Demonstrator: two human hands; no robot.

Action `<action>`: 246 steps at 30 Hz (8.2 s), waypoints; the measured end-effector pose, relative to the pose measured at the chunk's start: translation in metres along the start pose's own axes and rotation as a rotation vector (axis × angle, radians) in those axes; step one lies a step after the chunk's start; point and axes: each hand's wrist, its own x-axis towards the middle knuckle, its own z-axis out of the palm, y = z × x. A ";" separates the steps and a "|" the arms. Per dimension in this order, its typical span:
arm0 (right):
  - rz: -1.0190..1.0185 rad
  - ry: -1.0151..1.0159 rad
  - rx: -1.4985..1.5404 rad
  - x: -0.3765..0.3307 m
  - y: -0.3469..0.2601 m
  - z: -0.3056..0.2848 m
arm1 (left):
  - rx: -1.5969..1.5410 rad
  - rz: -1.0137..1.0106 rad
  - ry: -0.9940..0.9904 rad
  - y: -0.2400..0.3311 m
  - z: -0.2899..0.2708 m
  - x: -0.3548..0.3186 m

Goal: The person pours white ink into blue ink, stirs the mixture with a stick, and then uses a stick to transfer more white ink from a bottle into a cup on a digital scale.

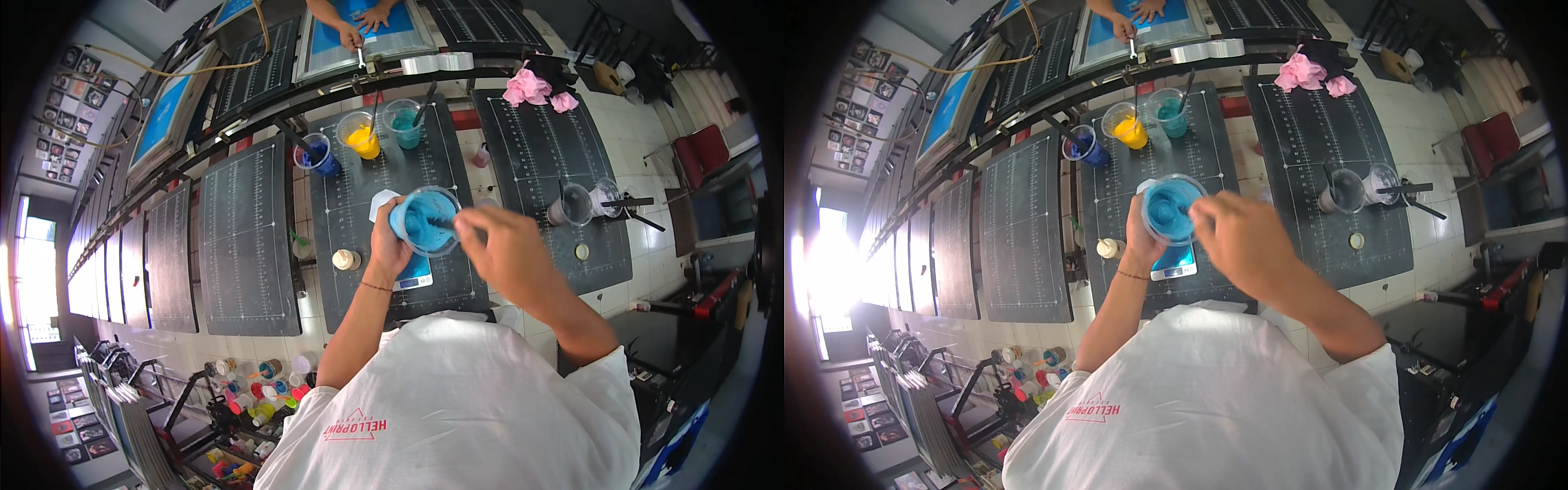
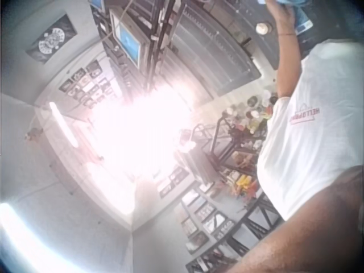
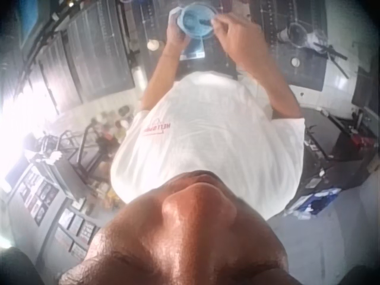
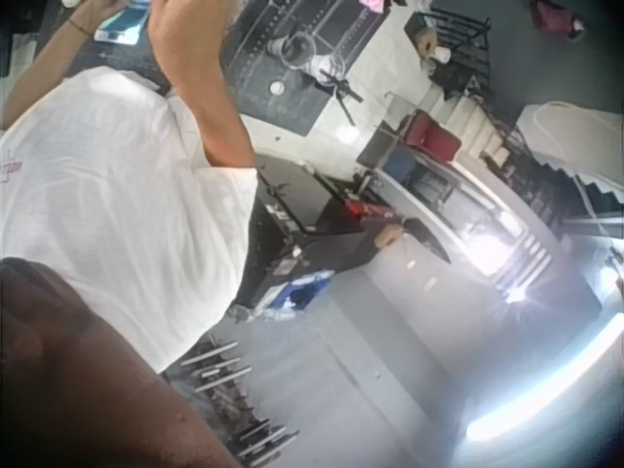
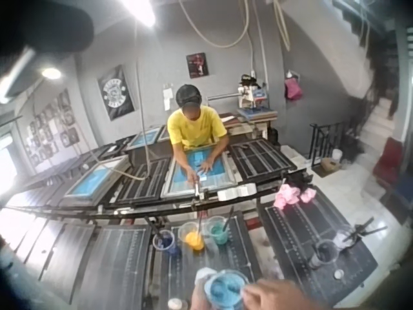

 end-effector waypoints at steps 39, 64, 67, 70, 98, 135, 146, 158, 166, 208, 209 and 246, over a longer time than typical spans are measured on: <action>0.157 0.126 0.192 -0.023 0.030 0.025 | -0.044 0.129 0.016 0.013 -0.007 0.009; 0.223 -0.210 -0.363 -0.006 0.005 0.011 | -0.309 0.186 0.071 0.026 0.018 0.026; 0.214 -0.229 -0.494 -0.002 0.017 0.017 | -0.303 0.181 0.079 0.022 0.013 0.030; 0.100 -0.300 -0.343 -0.005 0.027 0.020 | -0.297 0.168 0.080 0.020 0.009 0.035; 0.023 -0.298 -0.508 0.000 0.028 0.030 | -0.252 -0.169 -0.063 -0.005 -0.033 0.061; 0.017 -0.312 -0.519 0.017 0.020 0.024 | -0.201 -0.156 0.002 -0.012 -0.034 0.064; 0.054 -0.230 -0.515 0.009 0.032 0.028 | -0.232 -0.117 0.037 -0.008 -0.040 0.063; 0.177 -0.045 -0.530 0.015 0.042 0.024 | -0.188 -0.086 0.057 -0.005 -0.036 0.054; 0.112 -0.356 -0.509 0.009 0.038 0.020 | -0.167 -0.089 0.112 -0.002 -0.029 0.057; 0.125 -0.252 -0.447 0.011 0.024 0.024 | -0.183 -0.191 -0.041 0.001 -0.039 0.054; 0.089 -0.284 -0.428 0.011 0.018 0.022 | -0.162 -0.196 -0.056 0.001 -0.040 0.052; -0.163 -0.384 -0.696 0.024 0.017 -0.004 | -0.184 -0.225 -0.224 -0.006 -0.044 0.041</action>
